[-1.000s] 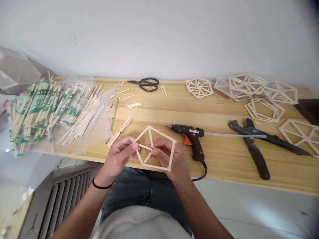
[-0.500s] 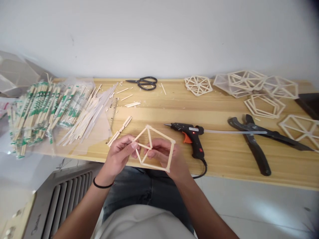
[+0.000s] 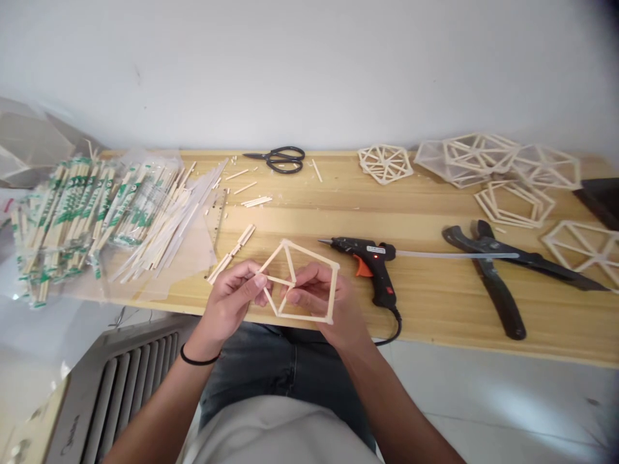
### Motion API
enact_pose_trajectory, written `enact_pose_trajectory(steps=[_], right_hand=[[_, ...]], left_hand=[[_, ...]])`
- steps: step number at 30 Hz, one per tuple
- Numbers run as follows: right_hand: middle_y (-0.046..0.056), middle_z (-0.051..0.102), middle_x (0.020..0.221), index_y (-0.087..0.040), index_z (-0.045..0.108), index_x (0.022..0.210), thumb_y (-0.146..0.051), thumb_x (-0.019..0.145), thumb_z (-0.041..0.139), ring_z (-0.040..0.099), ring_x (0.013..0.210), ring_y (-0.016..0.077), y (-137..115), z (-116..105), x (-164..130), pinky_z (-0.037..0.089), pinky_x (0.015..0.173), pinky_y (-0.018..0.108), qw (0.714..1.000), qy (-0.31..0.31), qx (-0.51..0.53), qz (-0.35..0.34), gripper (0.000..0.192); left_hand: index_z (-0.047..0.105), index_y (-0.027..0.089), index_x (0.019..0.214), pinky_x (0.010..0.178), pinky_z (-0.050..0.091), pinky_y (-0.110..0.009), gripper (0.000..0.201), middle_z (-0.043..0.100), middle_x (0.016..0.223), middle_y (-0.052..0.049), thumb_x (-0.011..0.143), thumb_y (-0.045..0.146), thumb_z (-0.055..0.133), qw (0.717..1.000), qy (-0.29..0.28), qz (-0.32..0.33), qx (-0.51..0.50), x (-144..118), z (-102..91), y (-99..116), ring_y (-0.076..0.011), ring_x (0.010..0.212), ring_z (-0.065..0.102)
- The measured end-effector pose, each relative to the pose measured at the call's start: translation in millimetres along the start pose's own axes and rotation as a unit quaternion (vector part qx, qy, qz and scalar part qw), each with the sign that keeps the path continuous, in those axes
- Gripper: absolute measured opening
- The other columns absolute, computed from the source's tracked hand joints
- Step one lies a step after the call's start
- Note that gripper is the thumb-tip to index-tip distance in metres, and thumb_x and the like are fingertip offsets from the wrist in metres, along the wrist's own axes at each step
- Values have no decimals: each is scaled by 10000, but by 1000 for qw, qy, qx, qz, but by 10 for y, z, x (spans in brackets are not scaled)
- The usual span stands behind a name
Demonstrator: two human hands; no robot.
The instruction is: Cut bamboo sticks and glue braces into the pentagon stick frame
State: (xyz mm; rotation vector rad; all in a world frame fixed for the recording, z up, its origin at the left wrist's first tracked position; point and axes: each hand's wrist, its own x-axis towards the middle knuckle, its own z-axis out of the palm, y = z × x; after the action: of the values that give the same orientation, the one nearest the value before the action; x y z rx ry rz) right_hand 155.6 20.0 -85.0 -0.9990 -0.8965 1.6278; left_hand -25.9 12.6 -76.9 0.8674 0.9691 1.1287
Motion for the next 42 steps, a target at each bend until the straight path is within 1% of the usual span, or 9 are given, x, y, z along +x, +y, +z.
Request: enact_pose_trajectory(steps=[7, 14, 23, 28, 32, 38, 42], right_hand=[[-10, 721, 681, -234, 746, 718, -420, 613, 1006, 644, 618, 158, 17, -19, -2, 541, 602, 287, 1000, -6, -21, -8, 336], [-10, 731, 700, -244, 742, 723, -413, 622, 1002, 658, 634, 164, 9, -10, -2, 563, 621, 294, 1000, -10, -19, 0, 326], [-4, 731, 711, -236, 735, 712, -435, 615, 1005, 651, 641, 164, 0, -5, -4, 553, 618, 295, 1000, -11, -15, -11, 349], [-9, 728, 696, -232, 736, 699, -398, 597, 1020, 625, 620, 146, -13, -2, -2, 526, 585, 269, 1000, -11, 2, -10, 344], [-11, 742, 706, -229, 751, 708, -361, 584, 1035, 627, 608, 131, -5, -14, -8, 526, 586, 252, 999, -21, 27, 4, 337], [-11, 753, 696, -233, 767, 732, -363, 643, 1020, 649, 601, 125, 21, -25, -15, 536, 608, 250, 998, -41, 44, 2, 297], [-13, 764, 710, -235, 764, 741, -344, 646, 1021, 668, 604, 128, 4, -17, -14, 551, 624, 256, 998, -51, 46, 6, 295]], left_hand=[[717, 160, 775, 572, 391, -245, 346, 630, 635, 3, 860, 467, 854, 1000, 6, -2, 6, 0, 2, -12, -115, 570, 549], [722, 161, 781, 570, 385, -247, 335, 637, 638, -2, 884, 460, 833, 1000, 5, 5, 17, -6, 0, -19, -114, 572, 540], [718, 160, 767, 563, 386, -240, 351, 631, 633, 1, 875, 472, 839, 1000, 15, 9, 19, 1, 6, -27, -110, 570, 534], [728, 160, 784, 564, 402, -227, 318, 637, 640, 6, 888, 442, 834, 1000, 15, 21, 11, -5, 11, -36, -102, 565, 542], [744, 160, 797, 561, 410, -217, 302, 637, 637, 7, 895, 432, 829, 999, 15, 27, 13, 0, 16, -34, -97, 560, 545], [750, 160, 784, 556, 416, -208, 306, 623, 624, 11, 886, 434, 839, 999, 18, 28, 6, 9, 36, -26, -90, 550, 535], [750, 159, 783, 555, 417, -205, 304, 623, 631, 11, 889, 430, 838, 999, 21, 33, 6, 4, 36, -34, -87, 550, 539]])
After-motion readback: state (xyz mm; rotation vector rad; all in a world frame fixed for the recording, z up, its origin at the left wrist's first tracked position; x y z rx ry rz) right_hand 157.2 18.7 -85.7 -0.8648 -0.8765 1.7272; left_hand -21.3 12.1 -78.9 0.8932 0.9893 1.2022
